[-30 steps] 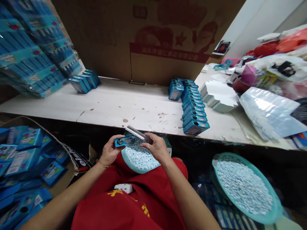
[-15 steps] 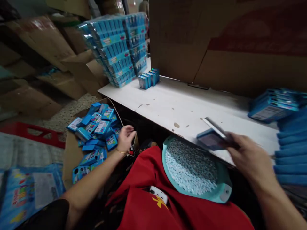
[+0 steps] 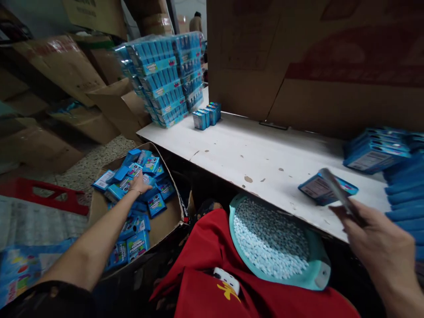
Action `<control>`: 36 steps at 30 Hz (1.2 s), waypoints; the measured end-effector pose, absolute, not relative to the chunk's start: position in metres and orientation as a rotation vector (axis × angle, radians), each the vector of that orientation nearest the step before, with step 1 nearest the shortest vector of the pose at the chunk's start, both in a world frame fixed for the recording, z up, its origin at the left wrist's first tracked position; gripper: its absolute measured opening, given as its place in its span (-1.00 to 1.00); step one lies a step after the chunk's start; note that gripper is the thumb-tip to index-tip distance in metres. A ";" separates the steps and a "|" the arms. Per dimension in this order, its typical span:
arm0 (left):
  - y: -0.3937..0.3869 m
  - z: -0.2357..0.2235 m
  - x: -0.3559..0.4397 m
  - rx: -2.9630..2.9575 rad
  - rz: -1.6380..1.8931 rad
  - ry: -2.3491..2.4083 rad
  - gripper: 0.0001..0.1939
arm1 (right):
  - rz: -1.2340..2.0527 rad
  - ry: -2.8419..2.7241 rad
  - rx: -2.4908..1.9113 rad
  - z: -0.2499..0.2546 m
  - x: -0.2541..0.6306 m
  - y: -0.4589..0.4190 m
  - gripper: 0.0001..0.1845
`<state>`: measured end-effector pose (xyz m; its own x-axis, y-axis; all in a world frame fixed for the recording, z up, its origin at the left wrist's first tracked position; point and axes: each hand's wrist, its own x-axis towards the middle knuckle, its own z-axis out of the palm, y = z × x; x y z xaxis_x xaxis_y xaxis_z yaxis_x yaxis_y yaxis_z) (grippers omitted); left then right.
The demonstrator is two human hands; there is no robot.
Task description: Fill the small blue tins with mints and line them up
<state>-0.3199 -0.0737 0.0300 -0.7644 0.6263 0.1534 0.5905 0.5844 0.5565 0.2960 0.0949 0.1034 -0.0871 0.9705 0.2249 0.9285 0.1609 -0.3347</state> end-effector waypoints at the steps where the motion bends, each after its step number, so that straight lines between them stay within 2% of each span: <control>1: -0.076 0.034 -0.315 1.110 0.931 2.714 -0.16 | 0.244 -1.997 -1.825 0.098 0.294 0.078 -0.20; 5: -0.090 0.059 -0.267 1.473 1.084 2.467 -0.09 | 0.857 -1.885 -1.826 0.055 0.282 0.023 -0.37; 9: -0.094 0.079 -0.186 1.513 1.268 1.896 -0.08 | 1.321 -2.040 -1.755 0.009 0.262 -0.004 -0.43; 11: -0.091 0.079 -0.143 1.375 1.273 1.604 -0.06 | 1.300 -2.188 -1.703 -0.005 0.256 -0.007 -0.54; 13: -0.090 0.073 -0.104 1.205 1.218 1.403 -0.04 | 1.000 -2.333 -1.816 -0.010 0.260 -0.004 -0.61; 15: -0.090 0.063 -0.071 1.021 1.110 1.222 -0.06 | 0.596 -2.412 -2.027 -0.007 0.273 0.003 -0.59; 17: -0.092 0.052 -0.049 0.848 0.988 1.053 -0.14 | 0.260 -2.438 -2.160 -0.001 0.290 0.010 -0.57; 19: -0.094 0.043 -0.036 0.715 0.915 0.953 -0.25 | 0.092 -2.451 -2.176 0.002 0.302 0.017 -0.61; 21: -0.093 0.038 -0.033 0.632 0.901 0.945 -0.35 | 0.151 -2.405 -2.187 -0.003 0.304 0.024 -0.65; 26: -0.076 0.038 -0.038 0.548 0.910 1.155 -0.63 | 0.593 -2.249 -2.174 -0.053 0.259 0.032 -0.67; 31: -0.046 0.042 -0.029 0.661 1.043 1.186 -0.52 | 0.886 -2.115 -2.065 -0.094 0.217 0.031 -0.60; 36: -0.015 0.024 -0.018 1.053 1.059 1.424 -0.48 | 1.136 -2.032 -1.855 -0.091 0.235 0.033 -0.61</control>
<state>-0.0178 -0.0148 0.0244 -0.0890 0.9709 -0.2223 0.0666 0.2285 0.9713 0.2346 0.0328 -0.0912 -0.2152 0.9077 -0.3602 0.7823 -0.0605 -0.6199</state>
